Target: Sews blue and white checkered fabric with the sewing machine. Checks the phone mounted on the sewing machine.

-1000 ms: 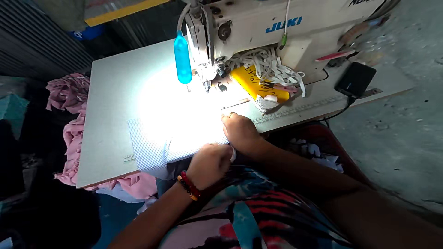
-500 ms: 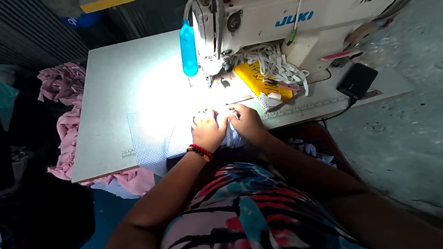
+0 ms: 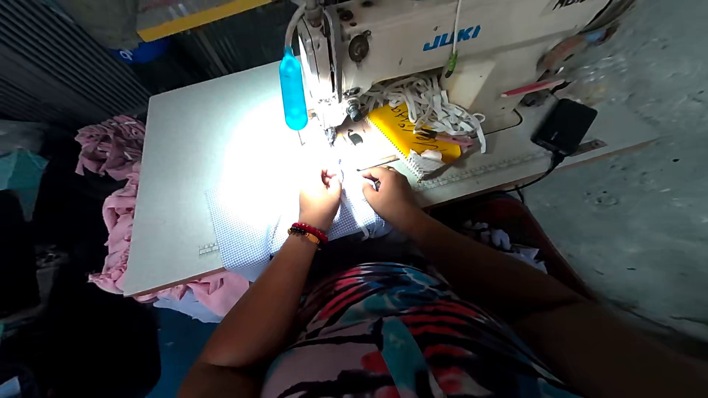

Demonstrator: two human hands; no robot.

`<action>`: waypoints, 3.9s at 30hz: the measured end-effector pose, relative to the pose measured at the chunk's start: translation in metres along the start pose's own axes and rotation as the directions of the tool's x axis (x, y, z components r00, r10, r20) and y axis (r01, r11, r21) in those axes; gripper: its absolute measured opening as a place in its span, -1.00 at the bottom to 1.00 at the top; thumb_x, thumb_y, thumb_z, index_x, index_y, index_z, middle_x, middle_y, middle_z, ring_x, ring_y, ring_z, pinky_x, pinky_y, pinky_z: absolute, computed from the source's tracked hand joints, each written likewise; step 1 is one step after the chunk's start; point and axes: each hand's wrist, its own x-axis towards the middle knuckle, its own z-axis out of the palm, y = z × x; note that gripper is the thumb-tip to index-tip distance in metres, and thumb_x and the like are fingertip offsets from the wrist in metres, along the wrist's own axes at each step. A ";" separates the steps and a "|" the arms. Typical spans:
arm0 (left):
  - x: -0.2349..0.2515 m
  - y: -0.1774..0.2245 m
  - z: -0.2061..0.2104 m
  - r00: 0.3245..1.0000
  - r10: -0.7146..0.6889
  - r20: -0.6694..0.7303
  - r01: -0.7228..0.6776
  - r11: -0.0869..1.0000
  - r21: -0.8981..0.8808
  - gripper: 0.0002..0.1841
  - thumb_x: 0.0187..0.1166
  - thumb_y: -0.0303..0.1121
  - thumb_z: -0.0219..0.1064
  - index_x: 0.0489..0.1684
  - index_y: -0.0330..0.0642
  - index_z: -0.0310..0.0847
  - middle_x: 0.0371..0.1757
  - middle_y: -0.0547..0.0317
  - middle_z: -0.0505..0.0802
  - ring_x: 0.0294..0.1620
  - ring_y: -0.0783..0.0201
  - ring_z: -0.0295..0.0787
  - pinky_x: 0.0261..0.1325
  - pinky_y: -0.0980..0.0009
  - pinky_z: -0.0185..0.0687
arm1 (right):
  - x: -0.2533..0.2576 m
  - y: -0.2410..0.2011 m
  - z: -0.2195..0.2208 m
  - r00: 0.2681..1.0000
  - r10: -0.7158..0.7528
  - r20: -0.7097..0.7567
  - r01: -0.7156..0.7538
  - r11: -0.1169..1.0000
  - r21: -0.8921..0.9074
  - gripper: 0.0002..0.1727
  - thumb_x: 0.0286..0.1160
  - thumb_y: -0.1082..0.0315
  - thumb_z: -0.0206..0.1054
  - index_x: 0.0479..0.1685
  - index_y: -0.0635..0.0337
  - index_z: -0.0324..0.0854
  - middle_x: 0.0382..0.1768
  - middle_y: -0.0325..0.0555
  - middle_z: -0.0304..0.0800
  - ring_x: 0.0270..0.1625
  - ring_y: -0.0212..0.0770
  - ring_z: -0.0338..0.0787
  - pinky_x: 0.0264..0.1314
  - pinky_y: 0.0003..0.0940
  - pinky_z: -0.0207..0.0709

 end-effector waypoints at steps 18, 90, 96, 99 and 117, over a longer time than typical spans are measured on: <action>-0.088 0.010 0.010 0.739 0.293 0.607 -0.408 0.911 0.057 -0.77 0.67 -0.37 0.24 -0.08 -0.31 0.80 -0.09 -0.05 0.86 0.02 0.12 0.80 0.20 0.18 0.65 | -0.007 0.006 0.006 0.996 -0.084 -0.010 0.083 0.995 -0.046 -0.74 0.52 0.44 0.32 0.06 0.28 0.85 -0.05 0.15 0.82 0.06 0.06 0.80 0.08 0.02 0.68; -0.011 -0.014 0.014 0.982 0.174 0.075 -0.189 0.859 0.477 -0.64 0.66 -0.10 0.24 0.02 -0.24 0.71 0.23 -0.23 0.75 0.39 -0.30 0.61 0.35 -0.30 0.46 | -0.012 -0.011 -0.017 0.960 -0.277 0.045 0.256 0.800 -0.542 -0.82 0.51 0.40 0.33 -0.38 0.34 0.72 -0.30 0.24 0.75 -0.17 0.25 0.83 -0.32 0.11 0.67; -0.027 -0.006 0.001 0.953 0.298 0.057 -0.297 0.878 0.376 -0.74 0.80 -0.26 0.17 0.17 -0.22 0.66 -0.25 -0.04 0.88 -0.37 0.02 0.85 -0.32 -0.01 0.74 | -0.010 -0.018 0.013 0.991 0.004 0.130 0.042 0.935 -0.353 -0.73 0.64 0.31 0.29 0.06 0.36 0.70 -0.02 0.28 0.81 0.21 0.29 0.78 0.17 0.20 0.63; -0.042 0.008 -0.003 0.996 0.037 0.079 -0.034 0.999 -0.038 -0.74 0.86 -0.20 0.11 0.10 -0.21 0.57 -0.37 0.16 0.82 -0.52 0.35 0.73 -0.40 0.38 0.70 | -0.023 -0.016 0.005 0.997 -0.023 0.077 0.035 0.985 -0.169 -0.81 0.64 0.39 0.24 -0.13 0.34 0.69 -0.26 0.19 0.80 -0.12 0.19 0.85 -0.10 0.17 0.68; -0.106 0.007 0.006 0.839 0.074 0.540 0.002 0.990 -0.138 -0.86 0.70 -0.47 0.25 0.01 -0.32 0.69 -0.36 0.27 0.83 -0.43 0.55 0.74 -0.24 0.58 0.71 | -0.071 0.016 0.001 0.997 -0.028 -0.068 0.037 0.990 0.139 -0.77 0.65 0.36 0.34 0.06 0.27 0.82 -0.18 0.05 0.88 -0.21 -0.12 0.84 -0.05 -0.12 0.72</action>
